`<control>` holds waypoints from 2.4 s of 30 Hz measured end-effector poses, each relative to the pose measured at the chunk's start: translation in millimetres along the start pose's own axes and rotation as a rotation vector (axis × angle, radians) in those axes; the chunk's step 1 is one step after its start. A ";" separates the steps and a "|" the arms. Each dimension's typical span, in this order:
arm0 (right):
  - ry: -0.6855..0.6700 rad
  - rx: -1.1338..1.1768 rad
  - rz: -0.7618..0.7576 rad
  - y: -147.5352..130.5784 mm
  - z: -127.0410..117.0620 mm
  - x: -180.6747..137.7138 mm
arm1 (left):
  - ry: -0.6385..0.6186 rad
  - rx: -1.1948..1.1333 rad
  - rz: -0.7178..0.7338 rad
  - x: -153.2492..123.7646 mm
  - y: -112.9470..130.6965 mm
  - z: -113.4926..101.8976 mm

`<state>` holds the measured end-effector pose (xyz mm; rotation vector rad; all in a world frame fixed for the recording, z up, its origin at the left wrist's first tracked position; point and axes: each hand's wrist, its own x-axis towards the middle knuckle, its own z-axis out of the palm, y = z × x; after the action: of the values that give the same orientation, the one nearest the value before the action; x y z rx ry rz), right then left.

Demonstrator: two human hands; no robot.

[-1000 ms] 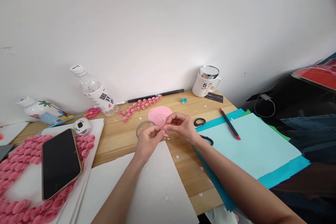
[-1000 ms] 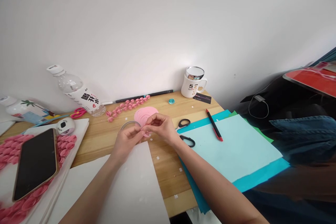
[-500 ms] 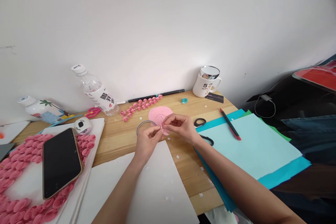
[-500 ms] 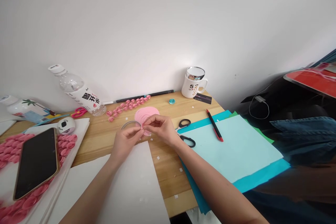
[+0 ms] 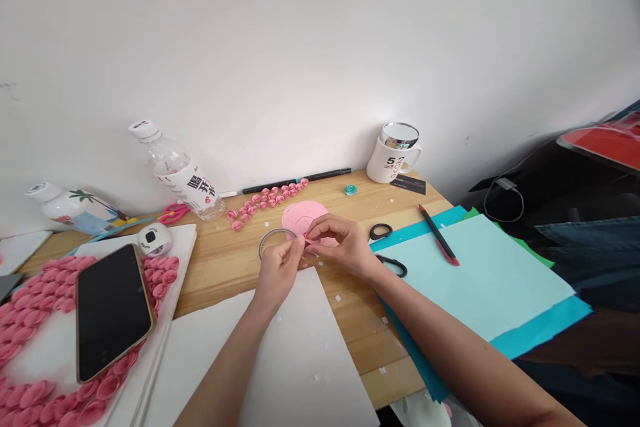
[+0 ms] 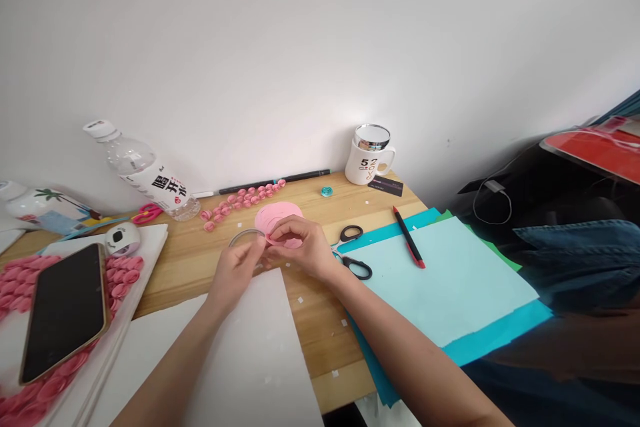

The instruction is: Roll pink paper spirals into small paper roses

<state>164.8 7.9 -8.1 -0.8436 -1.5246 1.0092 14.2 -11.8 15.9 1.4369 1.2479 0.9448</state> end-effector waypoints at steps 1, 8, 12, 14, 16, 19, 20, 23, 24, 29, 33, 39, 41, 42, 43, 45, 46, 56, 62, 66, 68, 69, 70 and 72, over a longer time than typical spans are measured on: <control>0.004 -0.012 -0.006 0.1 0.4 -0.3 | -0.003 -0.013 0.000 0.2 -0.5 0.1; -0.016 -0.054 -0.023 -1.5 0.4 -0.5 | 0.095 -0.138 -0.108 -0.1 2.1 0.4; -0.035 -0.064 -0.024 -4.3 0.5 -0.4 | 0.143 -0.272 -0.127 0.5 1.3 -0.5; -0.045 -0.070 -0.011 -5.4 0.7 -0.4 | 0.124 -0.313 -0.123 1.0 -0.2 -0.8; -0.046 -0.052 0.009 -5.9 0.7 -0.3 | 0.108 -0.343 -0.133 1.6 -1.9 -1.1; -0.049 0.045 0.066 -4.7 0.3 0.1 | 0.098 -0.379 -0.141 2.3 -4.1 -1.7; -0.047 0.085 0.088 -3.5 0.1 0.4 | 0.099 -0.393 -0.136 2.5 -4.7 -2.0; -0.015 0.161 0.166 1.7 -0.3 1.3 | 0.127 -0.432 -0.130 3.0 -5.8 -2.9; 0.006 0.174 0.197 3.8 -0.4 1.5 | 0.144 -0.435 -0.130 3.1 -5.9 -3.2; 0.012 0.271 0.378 8.3 0.0 1.9 | 0.247 -0.374 -0.109 3.3 -4.9 -2.6; -0.002 0.369 0.423 6.0 0.7 2.1 | 0.252 -0.336 -0.073 2.6 -3.6 -0.5; 0.057 0.348 0.431 2.1 -0.3 2.7 | 0.288 -0.348 -0.060 3.9 -6.4 0.0; 0.010 0.344 0.471 1.1 -0.5 2.3 | 0.302 -0.358 -0.052 4.6 -7.3 -0.4; -0.011 0.353 0.493 1.1 -0.4 2.0 | 0.302 -0.363 -0.048 4.8 -7.5 -0.4; -0.023 0.368 0.512 1.5 -0.3 1.6 | 0.297 -0.368 -0.046 4.7 -7.4 -0.2; -0.028 0.399 0.532 3.0 -0.1 0.9 | 0.280 -0.378 -0.044 4.2 -6.6 0.8; -0.024 0.411 0.535 4.0 0.0 0.5 | 0.271 -0.381 -0.043 3.8 -5.9 1.6; 0.032 0.440 0.581 2.9 0.3 0.9 | 0.242 -0.340 0.006 1.4 -0.5 4.8; 0.167 0.359 0.430 -1.1 2.2 1.0 | 0.237 -0.250 0.007 1.1 -3.9 6.6; 0.166 0.270 0.290 -4.3 4.7 -0.7 | 0.246 -0.253 -0.017 0.5 -3.1 6.3; 0.162 0.237 0.252 -4.7 5.3 -1.4 | 0.223 -0.252 -0.007 0.3 -1.2 5.5; 0.163 0.222 0.242 -4.5 5.3 -1.7 | 0.214 -0.251 -0.004 0.1 0.0 5.2; 0.165 0.209 0.234 -4.1 5.2 -1.9 | 0.209 -0.249 -0.003 0.0 1.1 4.9; 0.165 0.189 0.221 -2.9 4.8 -2.2 | 0.211 -0.244 -0.008 -0.3 2.9 4.5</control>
<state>160.5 4.0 -6.6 -0.9497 -1.1947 1.1931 19.1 -12.8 17.7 1.1632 1.2394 1.2229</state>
